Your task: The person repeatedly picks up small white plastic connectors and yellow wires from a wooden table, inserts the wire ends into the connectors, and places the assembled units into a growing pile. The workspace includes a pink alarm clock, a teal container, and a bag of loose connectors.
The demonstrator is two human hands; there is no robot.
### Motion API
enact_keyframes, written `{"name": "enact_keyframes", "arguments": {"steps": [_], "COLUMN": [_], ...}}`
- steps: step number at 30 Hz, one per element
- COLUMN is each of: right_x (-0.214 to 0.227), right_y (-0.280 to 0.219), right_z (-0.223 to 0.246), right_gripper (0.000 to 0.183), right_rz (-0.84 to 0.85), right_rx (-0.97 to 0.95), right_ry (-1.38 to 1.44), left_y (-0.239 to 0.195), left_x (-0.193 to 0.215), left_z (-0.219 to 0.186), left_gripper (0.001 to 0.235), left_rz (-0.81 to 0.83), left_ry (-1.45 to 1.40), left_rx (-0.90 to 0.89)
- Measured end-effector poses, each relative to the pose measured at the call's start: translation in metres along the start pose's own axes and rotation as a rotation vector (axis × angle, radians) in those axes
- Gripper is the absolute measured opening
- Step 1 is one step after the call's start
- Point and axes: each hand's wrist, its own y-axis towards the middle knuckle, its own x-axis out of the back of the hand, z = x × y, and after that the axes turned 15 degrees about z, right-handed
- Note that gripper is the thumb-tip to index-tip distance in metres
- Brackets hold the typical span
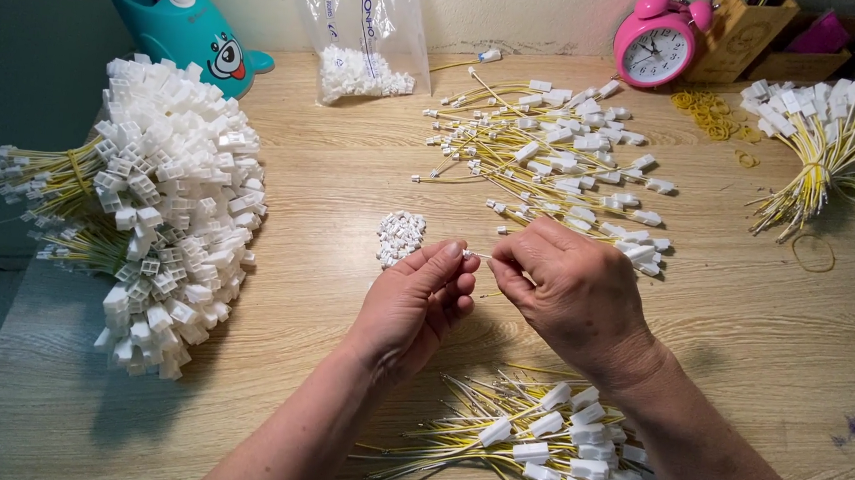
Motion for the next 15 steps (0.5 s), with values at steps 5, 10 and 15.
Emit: {"name": "enact_keyframes", "arguments": {"steps": [5, 10, 15], "right_x": [0.0011, 0.0004, 0.0037], "right_y": [-0.0017, -0.0025, -0.0034], "right_z": [-0.0001, -0.0012, -0.0004], "right_gripper": [0.012, 0.012, 0.013], "right_rz": [0.001, -0.003, 0.006], "right_rx": [-0.002, 0.004, 0.003], "right_ry": [-0.035, -0.056, -0.118], "left_y": [-0.0006, -0.0009, -0.0036], "left_x": [-0.0014, -0.0011, -0.0044], "left_z": [0.0, 0.001, -0.0008], "left_gripper": [0.024, 0.025, 0.027], "left_rz": [0.014, 0.016, 0.027], "left_ry": [-0.013, -0.009, 0.043], "left_rx": [-0.005, -0.011, -0.024]}}
